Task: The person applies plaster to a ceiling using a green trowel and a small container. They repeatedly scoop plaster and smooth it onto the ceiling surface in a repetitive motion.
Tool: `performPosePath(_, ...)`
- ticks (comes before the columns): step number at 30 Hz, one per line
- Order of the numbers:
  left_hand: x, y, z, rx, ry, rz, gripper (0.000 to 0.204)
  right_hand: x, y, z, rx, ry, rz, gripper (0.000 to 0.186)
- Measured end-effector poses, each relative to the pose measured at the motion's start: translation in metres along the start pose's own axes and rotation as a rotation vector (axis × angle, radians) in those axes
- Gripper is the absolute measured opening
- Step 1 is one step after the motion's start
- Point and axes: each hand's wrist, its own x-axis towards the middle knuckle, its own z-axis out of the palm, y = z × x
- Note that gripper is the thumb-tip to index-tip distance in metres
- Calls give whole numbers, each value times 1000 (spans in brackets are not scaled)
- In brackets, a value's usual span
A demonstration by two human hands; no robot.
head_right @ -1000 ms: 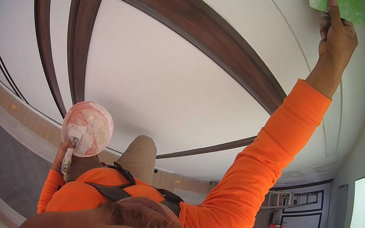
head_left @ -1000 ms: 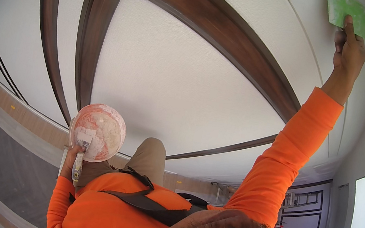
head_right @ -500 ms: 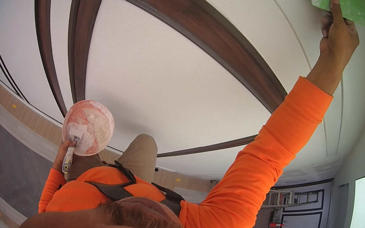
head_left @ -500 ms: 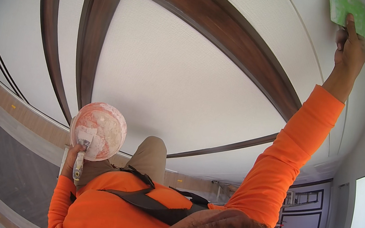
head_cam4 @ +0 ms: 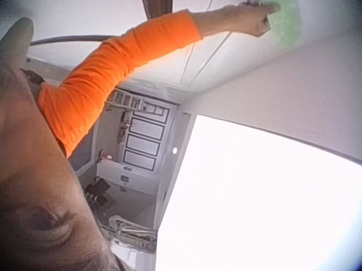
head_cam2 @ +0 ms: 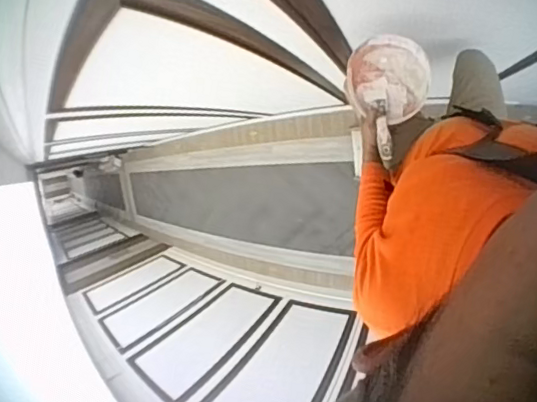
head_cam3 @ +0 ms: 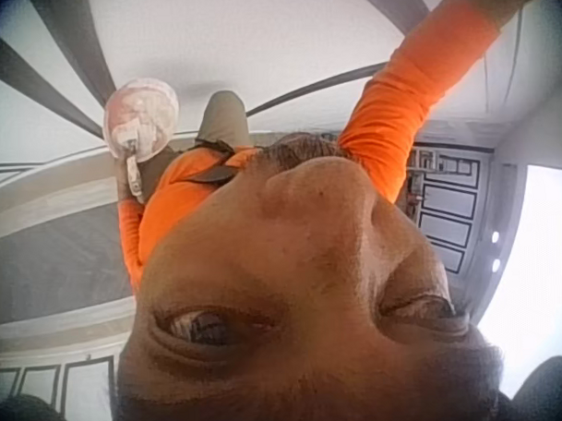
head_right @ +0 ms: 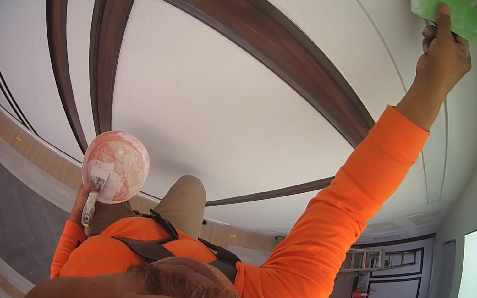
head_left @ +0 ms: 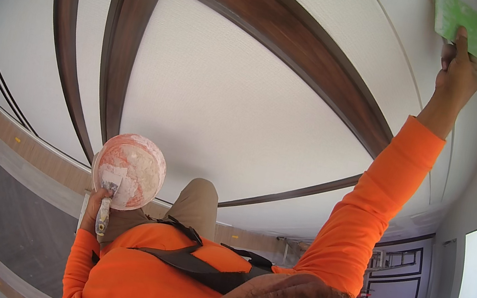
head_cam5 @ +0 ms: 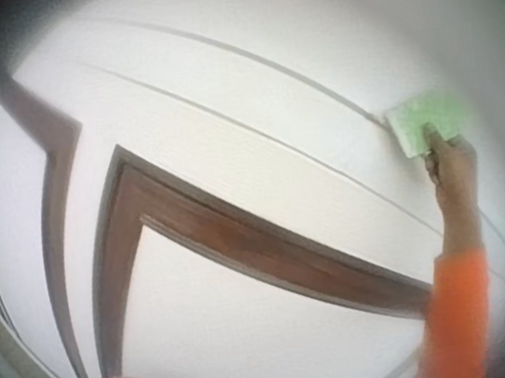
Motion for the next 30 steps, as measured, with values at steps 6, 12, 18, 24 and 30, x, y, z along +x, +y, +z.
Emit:
performPosePath(6, -7, 10, 9, -7, -17, -54, 54, -11, 7, 9, -27, 4, -197, 38)
performPosePath(12, -6, 7, 7, -41, 3, -33, 57, -15, 14, 16, -7, 9, -222, 37)
performPosePath(18, -13, 17, 13, -22, -18, -59, 58, -18, 16, 18, 3, 13, -228, 35)
performPosePath(24, -13, 14, 16, -30, -18, -11, 57, -24, 16, 15, -5, 39, -231, 29)
performPosePath(30, -6, 9, 8, 2, -26, -26, 54, -30, 17, 12, 49, 90, -257, 26)
